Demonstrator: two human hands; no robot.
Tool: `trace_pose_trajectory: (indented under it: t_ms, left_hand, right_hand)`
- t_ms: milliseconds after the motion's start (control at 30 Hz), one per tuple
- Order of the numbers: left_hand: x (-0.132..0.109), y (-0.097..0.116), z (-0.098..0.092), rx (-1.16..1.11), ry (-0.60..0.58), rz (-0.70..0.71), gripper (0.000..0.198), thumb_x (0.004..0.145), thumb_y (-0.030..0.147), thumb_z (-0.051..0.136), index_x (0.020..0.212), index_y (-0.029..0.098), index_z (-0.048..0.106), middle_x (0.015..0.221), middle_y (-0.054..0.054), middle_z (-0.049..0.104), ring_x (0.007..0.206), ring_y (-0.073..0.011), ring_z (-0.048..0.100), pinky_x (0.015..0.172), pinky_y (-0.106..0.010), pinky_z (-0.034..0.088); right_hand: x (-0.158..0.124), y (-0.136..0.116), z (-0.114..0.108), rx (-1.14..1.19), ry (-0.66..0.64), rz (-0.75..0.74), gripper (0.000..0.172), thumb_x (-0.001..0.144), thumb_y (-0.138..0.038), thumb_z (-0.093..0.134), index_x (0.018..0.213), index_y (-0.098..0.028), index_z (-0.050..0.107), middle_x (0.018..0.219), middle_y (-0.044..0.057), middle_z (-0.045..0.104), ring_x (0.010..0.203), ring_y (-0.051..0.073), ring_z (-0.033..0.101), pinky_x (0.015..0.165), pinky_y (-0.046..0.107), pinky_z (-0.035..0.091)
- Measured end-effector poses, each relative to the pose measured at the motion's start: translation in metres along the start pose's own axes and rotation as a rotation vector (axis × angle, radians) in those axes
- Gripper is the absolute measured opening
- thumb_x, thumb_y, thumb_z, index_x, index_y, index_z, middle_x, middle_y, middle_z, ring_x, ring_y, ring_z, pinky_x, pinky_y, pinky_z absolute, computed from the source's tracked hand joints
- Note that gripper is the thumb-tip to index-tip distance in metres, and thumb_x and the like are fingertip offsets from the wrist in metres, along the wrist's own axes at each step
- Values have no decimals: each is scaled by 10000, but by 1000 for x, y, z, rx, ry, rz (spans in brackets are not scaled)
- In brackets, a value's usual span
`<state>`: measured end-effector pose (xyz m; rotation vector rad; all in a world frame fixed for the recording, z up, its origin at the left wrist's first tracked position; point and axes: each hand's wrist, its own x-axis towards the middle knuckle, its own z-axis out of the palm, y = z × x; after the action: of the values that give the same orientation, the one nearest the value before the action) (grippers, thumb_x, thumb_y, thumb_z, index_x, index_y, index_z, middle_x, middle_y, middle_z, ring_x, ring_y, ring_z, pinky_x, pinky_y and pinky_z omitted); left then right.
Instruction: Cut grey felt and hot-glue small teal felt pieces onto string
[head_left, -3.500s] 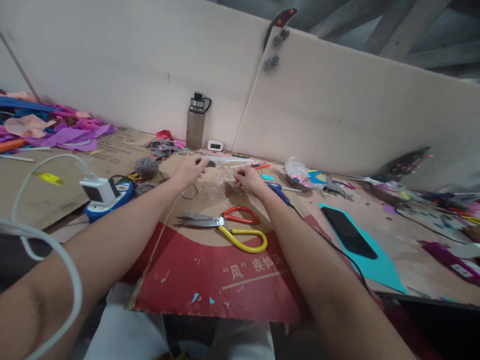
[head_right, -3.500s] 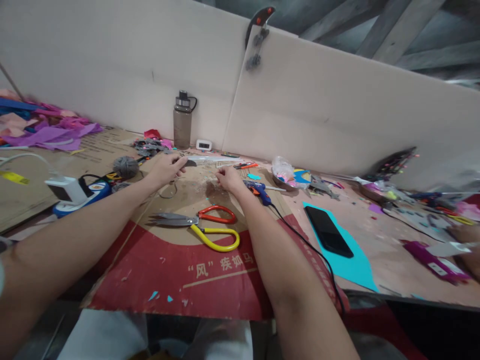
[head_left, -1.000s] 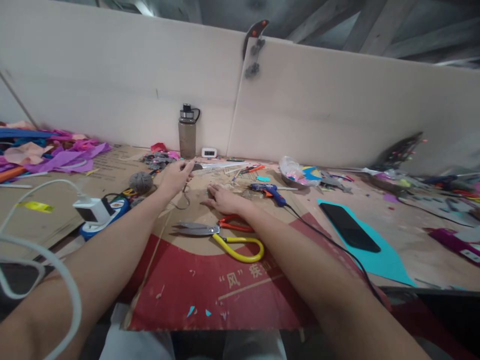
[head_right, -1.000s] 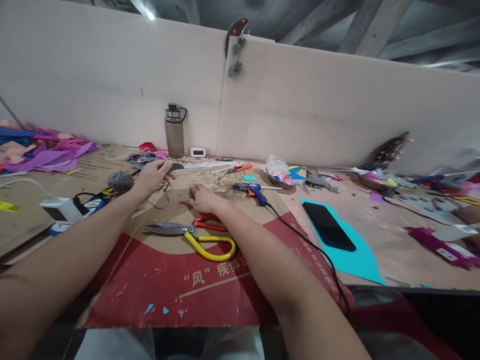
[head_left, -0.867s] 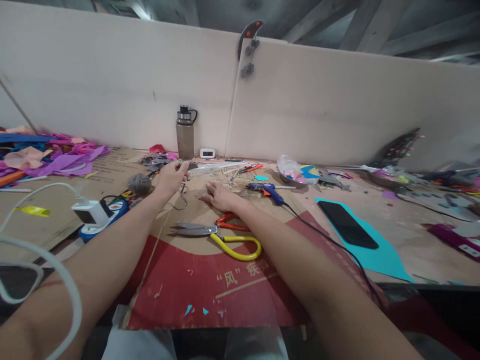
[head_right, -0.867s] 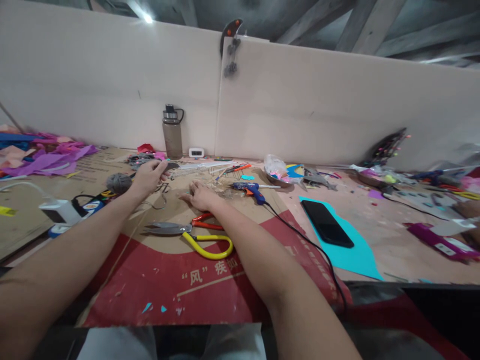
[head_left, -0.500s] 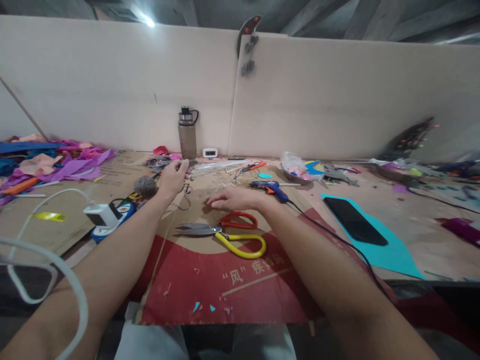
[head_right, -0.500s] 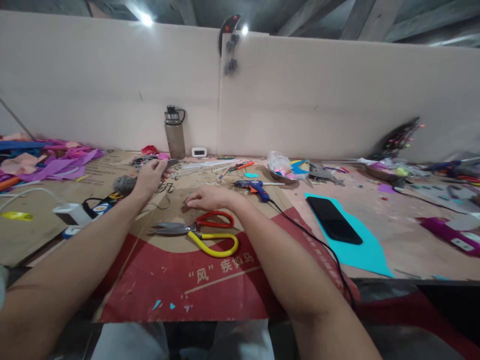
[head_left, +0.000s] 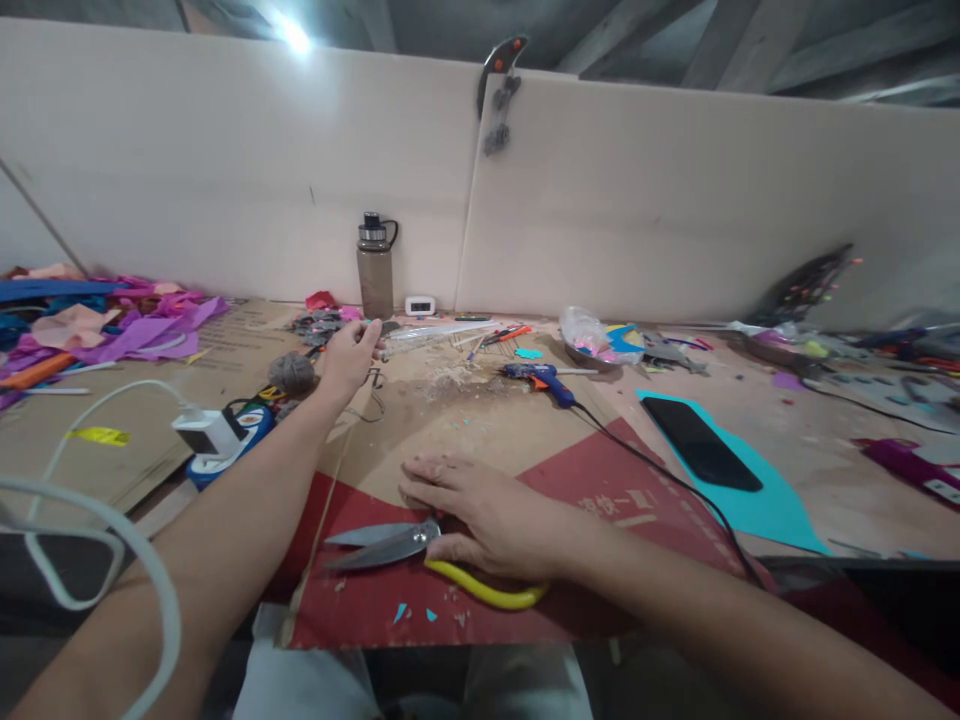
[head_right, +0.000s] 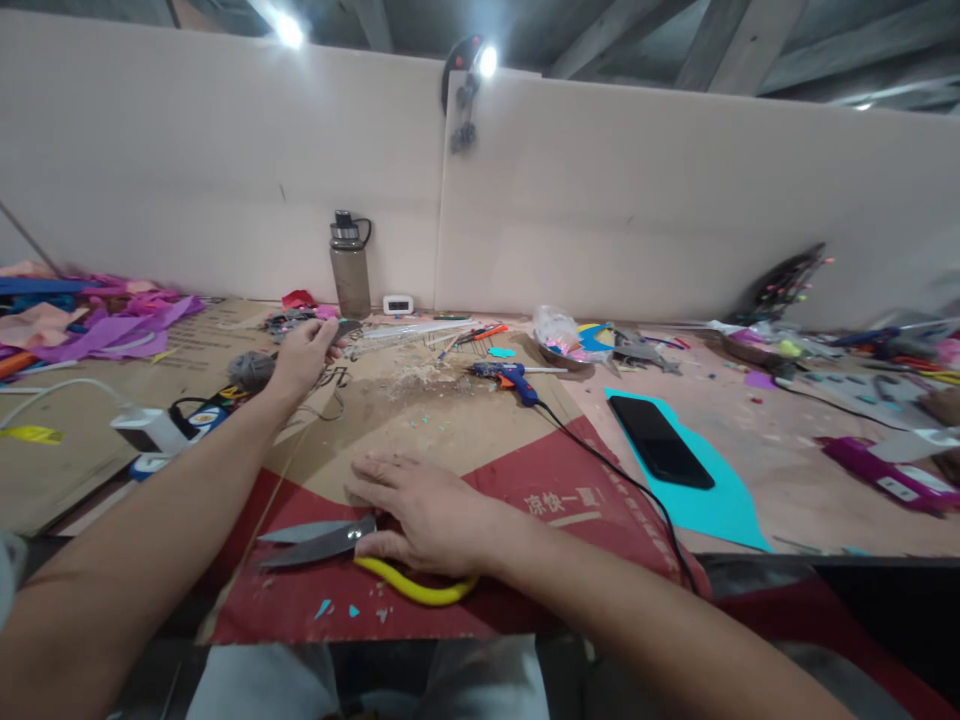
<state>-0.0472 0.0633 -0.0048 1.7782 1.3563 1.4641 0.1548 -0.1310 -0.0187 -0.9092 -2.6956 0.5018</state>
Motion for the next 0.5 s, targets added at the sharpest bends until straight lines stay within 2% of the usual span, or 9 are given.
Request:
trace_pose_trajectory:
  t_ms: [133, 233, 367, 500]
  left_hand:
    - [-1, 1, -1, -30, -13, -13, 361, 843, 501, 460, 747, 166, 553, 694, -30, 631, 529, -116, 538, 501, -231, 394]
    - [-1, 0, -2, -39, -18, -25, 356, 841, 501, 461, 755, 169, 552, 705, -26, 634, 540, -111, 540, 510, -224, 400]
    - [0, -1, -2, -28, -26, -32, 356, 839, 502, 459, 762, 172, 567, 706, -24, 633, 561, -119, 555, 525, -225, 413]
    - [0, 1, -2, -8, -28, -53, 356, 836, 496, 458, 744, 172, 573, 682, -27, 625, 554, -126, 554, 522, -231, 411]
  right_hand:
    - [-12, -9, -3, -18, 142, 103, 628, 870, -518, 497, 1420, -242, 372, 1483, 116, 343, 1360, 255, 295, 1108, 447, 294]
    - [-24, -13, -7, -29, 100, 130, 645, 803, -578, 557, 1382, -331, 416, 1380, 98, 447, 1243, 271, 401, 1037, 464, 380]
    - [-37, -5, -10, -59, 60, 170, 483, 837, -491, 562, 1295, -346, 512, 1212, 84, 542, 1096, 252, 481, 960, 441, 439]
    - [-49, 19, -18, -70, 92, 257, 339, 880, -371, 537, 1214, -326, 573, 1148, 65, 572, 1061, 223, 506, 937, 400, 446]
